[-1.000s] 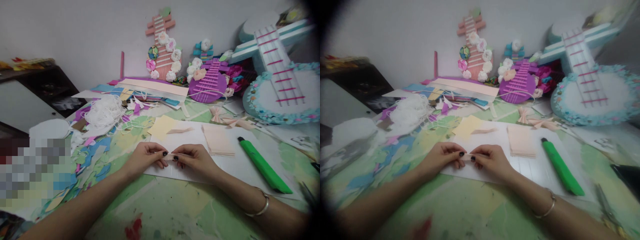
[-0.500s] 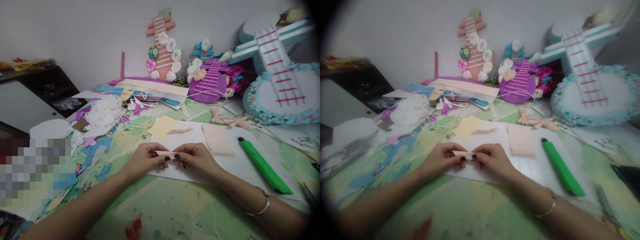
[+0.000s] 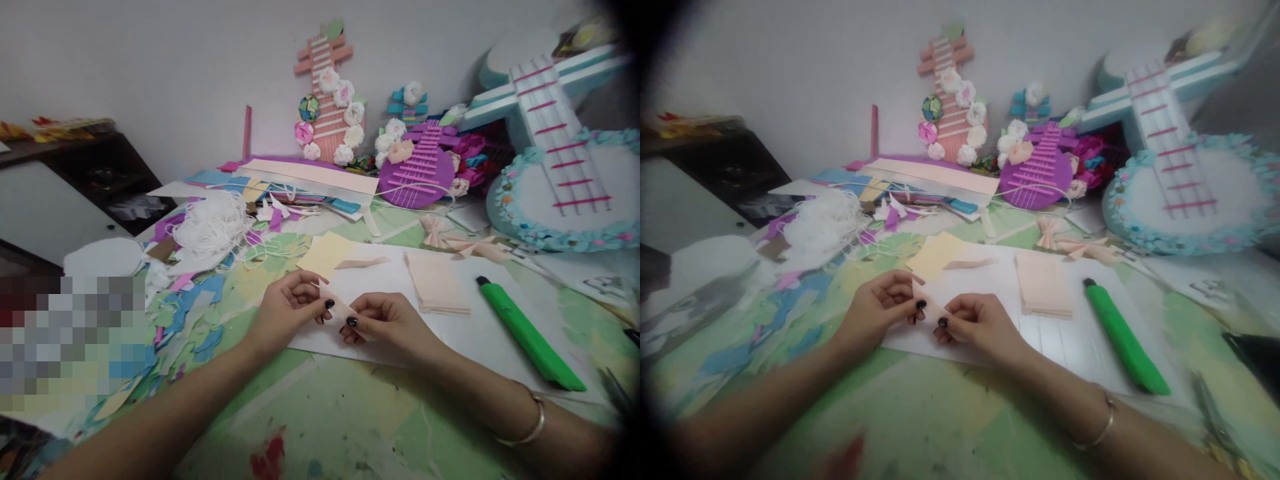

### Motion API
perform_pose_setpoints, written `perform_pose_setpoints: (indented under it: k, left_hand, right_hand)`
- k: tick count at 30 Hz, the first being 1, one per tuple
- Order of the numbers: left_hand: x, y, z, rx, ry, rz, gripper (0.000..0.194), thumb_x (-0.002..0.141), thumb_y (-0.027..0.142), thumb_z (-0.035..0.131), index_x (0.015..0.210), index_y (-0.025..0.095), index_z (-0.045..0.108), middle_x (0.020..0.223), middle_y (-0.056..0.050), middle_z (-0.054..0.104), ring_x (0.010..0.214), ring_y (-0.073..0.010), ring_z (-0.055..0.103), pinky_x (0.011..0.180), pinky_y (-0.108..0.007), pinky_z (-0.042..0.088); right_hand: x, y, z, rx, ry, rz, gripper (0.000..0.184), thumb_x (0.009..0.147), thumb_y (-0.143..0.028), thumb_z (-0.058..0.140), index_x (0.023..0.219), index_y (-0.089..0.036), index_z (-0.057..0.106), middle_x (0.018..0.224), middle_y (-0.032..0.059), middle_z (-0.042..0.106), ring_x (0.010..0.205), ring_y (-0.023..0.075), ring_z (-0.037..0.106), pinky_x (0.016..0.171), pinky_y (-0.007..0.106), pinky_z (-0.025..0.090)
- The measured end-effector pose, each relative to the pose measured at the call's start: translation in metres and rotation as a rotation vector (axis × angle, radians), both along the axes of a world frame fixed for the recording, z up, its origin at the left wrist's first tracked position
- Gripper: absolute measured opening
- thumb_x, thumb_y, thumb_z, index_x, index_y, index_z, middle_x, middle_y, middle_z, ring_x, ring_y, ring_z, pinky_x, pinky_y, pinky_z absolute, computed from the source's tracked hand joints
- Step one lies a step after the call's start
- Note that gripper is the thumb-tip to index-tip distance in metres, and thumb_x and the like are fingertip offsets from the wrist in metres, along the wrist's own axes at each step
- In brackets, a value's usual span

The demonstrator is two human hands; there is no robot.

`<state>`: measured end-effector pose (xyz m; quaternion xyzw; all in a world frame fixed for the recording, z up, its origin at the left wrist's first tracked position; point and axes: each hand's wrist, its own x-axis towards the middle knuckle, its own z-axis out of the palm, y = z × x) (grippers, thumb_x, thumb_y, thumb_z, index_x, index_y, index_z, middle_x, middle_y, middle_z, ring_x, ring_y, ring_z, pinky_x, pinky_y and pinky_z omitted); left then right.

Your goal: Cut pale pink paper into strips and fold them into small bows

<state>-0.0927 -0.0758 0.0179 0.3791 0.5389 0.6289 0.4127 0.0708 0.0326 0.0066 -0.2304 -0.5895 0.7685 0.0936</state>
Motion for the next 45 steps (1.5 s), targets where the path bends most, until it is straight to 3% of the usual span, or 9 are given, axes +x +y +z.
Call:
perform_pose_setpoints:
  k: [3, 7, 13, 18, 24, 28, 31, 35, 45]
  left_hand:
    - [0.005, -0.001, 0.003, 0.042, -0.018, -0.049, 0.025, 0.068, 0.014, 0.077, 0.090, 0.013, 0.065, 0.074, -0.002, 0.070, 0.066, -0.0117, 0.066, 0.060, -0.018, 0.052]
    - [0.013, -0.006, 0.009, 0.023, 0.105, -0.134, 0.006, 0.073, 0.016, 0.073, 0.074, 0.012, 0.071, 0.068, -0.004, 0.069, 0.064, -0.0128, 0.065, 0.063, -0.020, 0.052]
    - [0.015, -0.011, 0.011, 0.016, 0.356, -0.008, 0.013, 0.079, 0.022, 0.067, 0.072, 0.013, 0.073, 0.070, -0.005, 0.068, 0.064, -0.0125, 0.061, 0.060, -0.020, 0.046]
    - [0.017, -0.011, 0.012, -0.010, 0.488, 0.011, 0.026, 0.084, 0.025, 0.060, 0.061, 0.014, 0.063, 0.062, -0.001, 0.059, 0.060, -0.0105, 0.053, 0.057, -0.020, 0.039]
    - [0.020, -0.013, 0.011, 0.014, 0.635, 0.033, 0.028, 0.087, 0.025, 0.051, 0.061, 0.015, 0.052, 0.059, 0.003, 0.047, 0.056, -0.0090, 0.042, 0.054, -0.020, 0.032]
    - [0.023, -0.013, 0.007, 0.002, 0.722, -0.106, 0.027, 0.086, 0.023, 0.047, 0.060, 0.016, 0.044, 0.058, 0.004, 0.043, 0.054, -0.0084, 0.039, 0.053, -0.020, 0.030]
    - [0.026, -0.012, 0.002, -0.019, 0.700, -0.193, 0.026, 0.085, 0.023, 0.047, 0.061, 0.017, 0.041, 0.057, 0.004, 0.043, 0.054, -0.0083, 0.039, 0.052, -0.019, 0.029]
    - [0.026, -0.013, -0.001, -0.034, 0.694, -0.253, 0.022, 0.086, 0.023, 0.046, 0.065, 0.017, 0.046, 0.061, 0.003, 0.047, 0.057, -0.0093, 0.042, 0.054, -0.020, 0.032]
    - [0.027, -0.014, 0.001, -0.016, 0.824, -0.293, 0.022, 0.089, 0.023, 0.043, 0.068, 0.017, 0.047, 0.063, 0.002, 0.048, 0.058, -0.0102, 0.042, 0.055, -0.021, 0.032]
  right_hand:
    - [0.001, -0.004, 0.002, -0.067, 0.063, 0.011, 0.028, 0.074, -0.039, 0.073, 0.080, -0.014, 0.063, 0.072, 0.0071, 0.072, 0.068, 0.0131, 0.067, 0.066, 0.025, 0.050]
    - [0.002, -0.010, 0.006, -0.154, 0.109, 0.006, 0.028, 0.075, -0.038, 0.073, 0.080, -0.014, 0.059, 0.071, 0.0063, 0.071, 0.068, 0.0119, 0.066, 0.069, 0.025, 0.051]
    - [0.001, -0.015, 0.009, -0.178, 0.094, 0.004, 0.030, 0.074, -0.039, 0.074, 0.078, -0.014, 0.057, 0.070, 0.0066, 0.071, 0.065, 0.0123, 0.066, 0.068, 0.027, 0.051]
    - [0.001, -0.019, 0.008, -0.190, 0.076, 0.008, 0.031, 0.074, -0.040, 0.074, 0.081, -0.014, 0.059, 0.068, 0.0047, 0.069, 0.068, 0.0131, 0.065, 0.069, 0.027, 0.050]
    - [0.001, -0.016, 0.006, 0.048, 0.098, -0.032, 0.028, 0.076, -0.039, 0.071, 0.086, -0.016, 0.059, 0.076, 0.0035, 0.065, 0.072, 0.0138, 0.060, 0.069, 0.028, 0.046]
    - [0.002, -0.010, 0.009, 0.230, 0.280, -0.115, 0.030, 0.078, -0.032, 0.070, 0.102, -0.022, 0.055, 0.098, 0.0034, 0.058, 0.087, 0.0146, 0.055, 0.075, 0.028, 0.045]
    - [0.005, -0.009, 0.012, 0.323, 0.317, -0.045, 0.029, 0.082, -0.029, 0.066, 0.108, -0.024, 0.054, 0.103, 0.0043, 0.054, 0.086, 0.0146, 0.053, 0.074, 0.028, 0.045]
    - [0.008, -0.008, 0.012, 0.324, 0.229, 0.025, 0.016, 0.085, -0.030, 0.063, 0.095, -0.019, 0.056, 0.087, 0.0030, 0.055, 0.078, 0.0145, 0.054, 0.072, 0.029, 0.045]
    - [0.004, -0.005, 0.006, 0.233, 0.215, -0.040, 0.018, 0.082, -0.032, 0.066, 0.081, -0.017, 0.056, 0.074, 0.0003, 0.054, 0.069, 0.0115, 0.050, 0.064, 0.025, 0.040]
